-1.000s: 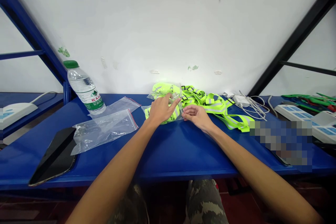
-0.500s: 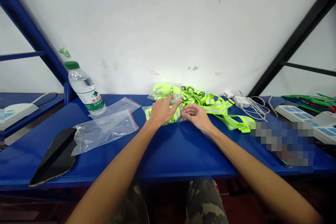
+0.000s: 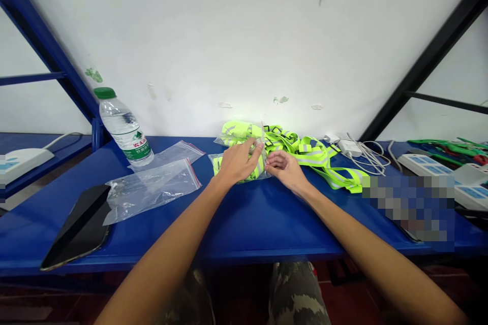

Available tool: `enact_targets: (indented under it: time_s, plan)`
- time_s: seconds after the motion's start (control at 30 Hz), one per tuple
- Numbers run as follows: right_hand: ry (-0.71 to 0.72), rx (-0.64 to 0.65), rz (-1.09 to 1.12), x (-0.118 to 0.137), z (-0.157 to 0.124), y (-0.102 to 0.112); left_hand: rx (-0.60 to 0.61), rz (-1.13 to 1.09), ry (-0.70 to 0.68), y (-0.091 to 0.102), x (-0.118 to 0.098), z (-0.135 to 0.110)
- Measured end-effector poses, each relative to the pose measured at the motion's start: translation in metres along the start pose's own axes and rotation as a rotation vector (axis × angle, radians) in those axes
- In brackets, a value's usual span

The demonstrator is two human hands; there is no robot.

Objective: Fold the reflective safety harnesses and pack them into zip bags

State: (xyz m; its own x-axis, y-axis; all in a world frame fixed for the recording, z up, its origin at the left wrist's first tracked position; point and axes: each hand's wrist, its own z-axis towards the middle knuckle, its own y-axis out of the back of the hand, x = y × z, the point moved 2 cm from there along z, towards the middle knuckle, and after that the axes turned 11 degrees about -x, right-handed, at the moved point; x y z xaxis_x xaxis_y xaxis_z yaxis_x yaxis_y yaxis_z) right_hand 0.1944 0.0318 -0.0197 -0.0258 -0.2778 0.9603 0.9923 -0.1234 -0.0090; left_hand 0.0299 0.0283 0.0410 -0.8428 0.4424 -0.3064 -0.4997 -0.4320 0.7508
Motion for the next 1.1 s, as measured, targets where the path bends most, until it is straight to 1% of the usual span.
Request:
enact_targets:
  time_s: [0.2,0.43,0.63,1.1]
  plan:
    - [-0.005,-0.015,0.006,-0.0012,0.0003,0.0000,-0.022,0.031,-0.022,-0.0028,0.0014,-0.0002]
    - [0.012,-0.020,-0.038,0.0028,-0.0033,-0.0007,-0.023,0.084,0.011,-0.0037,0.0027,-0.0001]
    - [0.070,-0.057,-0.032,0.0059,-0.0046,-0.0028,0.000,0.097,-0.034,-0.0053,0.0000,-0.0016]
    - [0.084,-0.036,0.024,0.0077,-0.0061,-0.0054,-0.002,0.078,-0.103,-0.0100,-0.0019,-0.0042]
